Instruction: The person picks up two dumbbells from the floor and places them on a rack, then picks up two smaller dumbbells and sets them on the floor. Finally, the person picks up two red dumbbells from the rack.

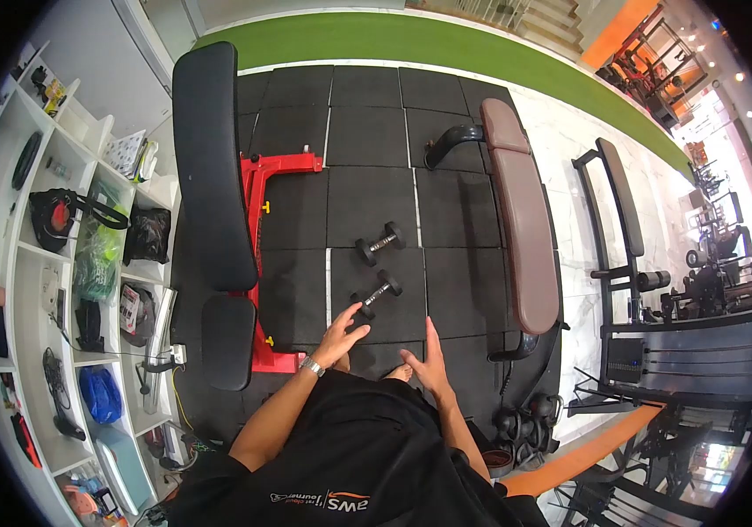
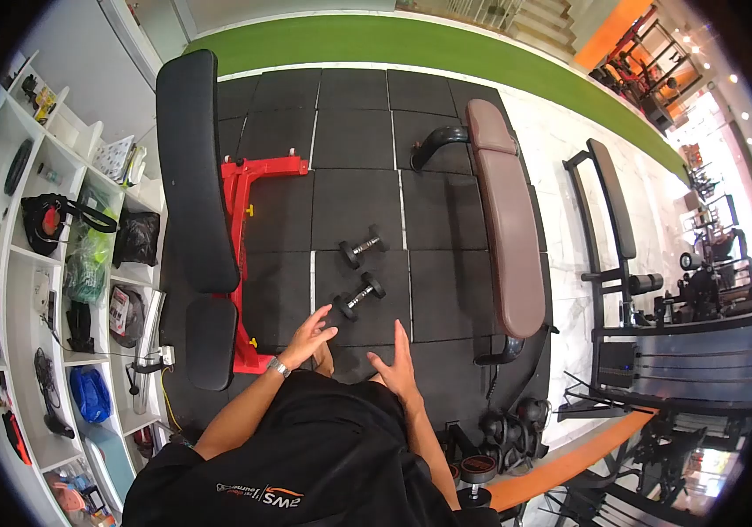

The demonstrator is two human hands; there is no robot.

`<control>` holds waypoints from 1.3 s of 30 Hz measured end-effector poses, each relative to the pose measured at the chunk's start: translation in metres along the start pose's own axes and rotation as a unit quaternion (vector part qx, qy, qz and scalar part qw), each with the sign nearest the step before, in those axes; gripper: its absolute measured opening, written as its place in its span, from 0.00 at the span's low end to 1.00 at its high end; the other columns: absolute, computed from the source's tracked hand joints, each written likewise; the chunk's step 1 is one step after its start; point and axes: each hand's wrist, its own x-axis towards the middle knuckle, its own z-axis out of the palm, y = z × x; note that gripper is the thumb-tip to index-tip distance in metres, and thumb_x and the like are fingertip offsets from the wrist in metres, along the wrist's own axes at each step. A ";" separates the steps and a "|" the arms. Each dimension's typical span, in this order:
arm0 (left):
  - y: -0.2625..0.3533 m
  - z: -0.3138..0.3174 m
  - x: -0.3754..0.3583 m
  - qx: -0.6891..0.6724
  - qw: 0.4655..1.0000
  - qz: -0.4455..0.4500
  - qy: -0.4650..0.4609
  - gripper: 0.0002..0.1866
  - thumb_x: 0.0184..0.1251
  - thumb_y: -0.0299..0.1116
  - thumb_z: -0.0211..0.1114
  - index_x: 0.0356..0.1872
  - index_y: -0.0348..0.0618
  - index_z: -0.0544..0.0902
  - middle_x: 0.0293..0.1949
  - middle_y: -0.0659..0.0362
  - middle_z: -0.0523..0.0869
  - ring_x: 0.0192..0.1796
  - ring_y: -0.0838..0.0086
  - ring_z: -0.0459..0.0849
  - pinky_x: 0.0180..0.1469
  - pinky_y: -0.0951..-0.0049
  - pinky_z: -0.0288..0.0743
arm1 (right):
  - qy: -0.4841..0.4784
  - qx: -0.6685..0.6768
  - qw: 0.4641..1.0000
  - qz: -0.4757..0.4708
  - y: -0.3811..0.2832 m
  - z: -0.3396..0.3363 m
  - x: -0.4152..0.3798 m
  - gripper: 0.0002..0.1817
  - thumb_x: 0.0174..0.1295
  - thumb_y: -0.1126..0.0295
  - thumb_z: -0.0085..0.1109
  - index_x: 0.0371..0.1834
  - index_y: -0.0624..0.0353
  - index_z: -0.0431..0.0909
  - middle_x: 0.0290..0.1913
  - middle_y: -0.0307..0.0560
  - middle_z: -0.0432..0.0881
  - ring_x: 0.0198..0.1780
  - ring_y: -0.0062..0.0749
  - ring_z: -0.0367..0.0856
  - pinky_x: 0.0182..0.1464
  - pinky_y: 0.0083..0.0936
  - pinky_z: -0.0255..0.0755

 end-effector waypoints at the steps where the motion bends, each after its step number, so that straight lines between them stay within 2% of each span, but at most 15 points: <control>1: 0.000 -0.007 0.003 -0.006 1.000 0.001 0.001 0.38 0.66 0.47 0.68 0.75 0.52 0.65 0.75 0.51 0.65 0.72 0.55 0.70 0.68 0.58 0.68 | -0.004 -0.010 1.000 -0.005 -0.005 0.005 0.004 0.52 0.57 0.62 0.70 0.80 0.58 0.47 0.79 0.60 0.53 0.79 0.50 0.53 0.76 0.39 0.52; 5: -0.001 -0.017 0.013 -0.013 1.000 0.002 0.009 0.41 0.66 0.46 0.69 0.77 0.52 0.61 0.76 0.51 0.63 0.72 0.52 0.70 0.68 0.57 0.69 | -0.028 -0.057 0.998 -0.005 -0.026 0.011 0.017 0.53 0.55 0.61 0.71 0.81 0.56 0.47 0.79 0.61 0.51 0.79 0.52 0.53 0.76 0.39 0.53; 8: 0.001 -0.016 0.021 -0.019 1.000 0.009 0.015 0.43 0.65 0.46 0.69 0.78 0.52 0.57 0.77 0.51 0.61 0.72 0.52 0.69 0.67 0.57 0.70 | -0.048 -0.001 0.999 0.016 -0.046 0.006 0.026 0.53 0.55 0.61 0.71 0.81 0.55 0.46 0.80 0.61 0.49 0.79 0.54 0.52 0.76 0.40 0.53; 11: 0.006 -0.013 0.028 -0.026 0.999 0.003 0.026 0.44 0.65 0.46 0.70 0.78 0.52 0.56 0.77 0.51 0.61 0.72 0.52 0.69 0.66 0.56 0.70 | -0.070 -0.098 0.993 0.013 -0.034 0.000 0.041 0.53 0.56 0.62 0.71 0.81 0.57 0.46 0.80 0.60 0.48 0.80 0.53 0.51 0.77 0.41 0.50; 14: 0.008 -0.004 0.037 -0.057 0.997 -0.008 0.057 0.45 0.65 0.45 0.71 0.78 0.52 0.55 0.75 0.48 0.62 0.71 0.52 0.69 0.65 0.56 0.71 | -0.074 -0.086 0.993 -0.034 -0.030 -0.013 0.057 0.54 0.55 0.62 0.71 0.81 0.57 0.45 0.79 0.60 0.51 0.80 0.51 0.51 0.75 0.42 0.53; 15: 0.007 0.001 0.042 -0.072 0.995 -0.011 0.070 0.45 0.64 0.44 0.71 0.78 0.52 0.55 0.75 0.47 0.63 0.71 0.52 0.70 0.65 0.56 0.71 | -0.080 -0.070 0.994 -0.039 -0.026 -0.020 0.063 0.54 0.55 0.62 0.72 0.81 0.59 0.45 0.79 0.60 0.50 0.80 0.52 0.50 0.76 0.41 0.51; 17: 0.007 0.016 0.055 -0.086 0.991 -0.010 0.101 0.46 0.64 0.43 0.72 0.78 0.52 0.54 0.74 0.44 0.64 0.71 0.52 0.70 0.65 0.57 0.72 | -0.090 -0.037 0.994 -0.045 -0.013 -0.036 0.074 0.55 0.54 0.62 0.72 0.80 0.62 0.45 0.79 0.61 0.50 0.80 0.52 0.49 0.77 0.41 0.47; 21: 0.020 0.078 0.081 -0.089 0.986 -0.004 0.139 0.47 0.63 0.42 0.72 0.78 0.51 0.54 0.72 0.42 0.65 0.70 0.52 0.71 0.64 0.57 0.72 | -0.096 0.000 0.995 -0.028 0.020 -0.090 0.090 0.55 0.54 0.62 0.73 0.80 0.62 0.46 0.79 0.62 0.52 0.80 0.53 0.51 0.77 0.41 0.49; 25: 0.033 0.149 0.104 -0.076 0.989 -0.001 0.130 0.47 0.63 0.46 0.71 0.79 0.52 0.52 0.74 0.42 0.63 0.71 0.51 0.69 0.64 0.54 0.71 | -0.095 0.033 0.994 -0.040 0.049 -0.153 0.111 0.54 0.55 0.63 0.72 0.80 0.62 0.46 0.78 0.62 0.53 0.79 0.53 0.53 0.76 0.40 0.52; 26: 0.037 0.164 0.108 -0.081 0.989 -0.009 0.126 0.47 0.64 0.44 0.71 0.79 0.53 0.51 0.74 0.43 0.61 0.72 0.51 0.67 0.65 0.55 0.70 | -0.095 0.033 0.994 -0.045 0.056 -0.168 0.114 0.54 0.55 0.63 0.72 0.80 0.62 0.46 0.78 0.62 0.53 0.79 0.53 0.54 0.75 0.40 0.52; 29: 0.046 0.202 0.114 -0.089 0.989 -0.022 0.116 0.47 0.66 0.40 0.70 0.80 0.54 0.49 0.75 0.45 0.59 0.74 0.53 0.64 0.67 0.58 0.68 | -0.100 0.036 0.993 -0.052 0.069 -0.207 0.128 0.54 0.56 0.63 0.71 0.81 0.59 0.45 0.79 0.60 0.53 0.78 0.51 0.55 0.74 0.39 0.56; 30: 0.049 0.211 0.115 -0.091 0.989 -0.016 0.117 0.47 0.66 0.40 0.70 0.80 0.54 0.49 0.75 0.45 0.59 0.74 0.53 0.64 0.67 0.58 0.68 | -0.115 0.062 0.991 -0.011 0.061 -0.220 0.131 0.54 0.56 0.63 0.72 0.81 0.55 0.44 0.79 0.57 0.52 0.78 0.49 0.55 0.72 0.42 0.60; 36: 0.067 0.223 0.122 -0.086 0.983 -0.017 0.161 0.46 0.67 0.39 0.70 0.80 0.55 0.49 0.76 0.44 0.57 0.75 0.53 0.64 0.69 0.60 0.67 | -0.153 0.078 0.985 -0.012 0.063 -0.233 0.166 0.54 0.56 0.64 0.71 0.82 0.53 0.44 0.80 0.55 0.51 0.78 0.48 0.55 0.70 0.48 0.63; 39: 0.071 0.219 0.133 -0.111 0.976 -0.016 0.188 0.47 0.66 0.41 0.70 0.80 0.54 0.50 0.76 0.43 0.57 0.75 0.51 0.64 0.69 0.59 0.67 | -0.181 0.054 0.980 -0.056 0.056 -0.223 0.185 0.54 0.56 0.64 0.71 0.82 0.53 0.44 0.80 0.55 0.51 0.78 0.49 0.55 0.70 0.47 0.63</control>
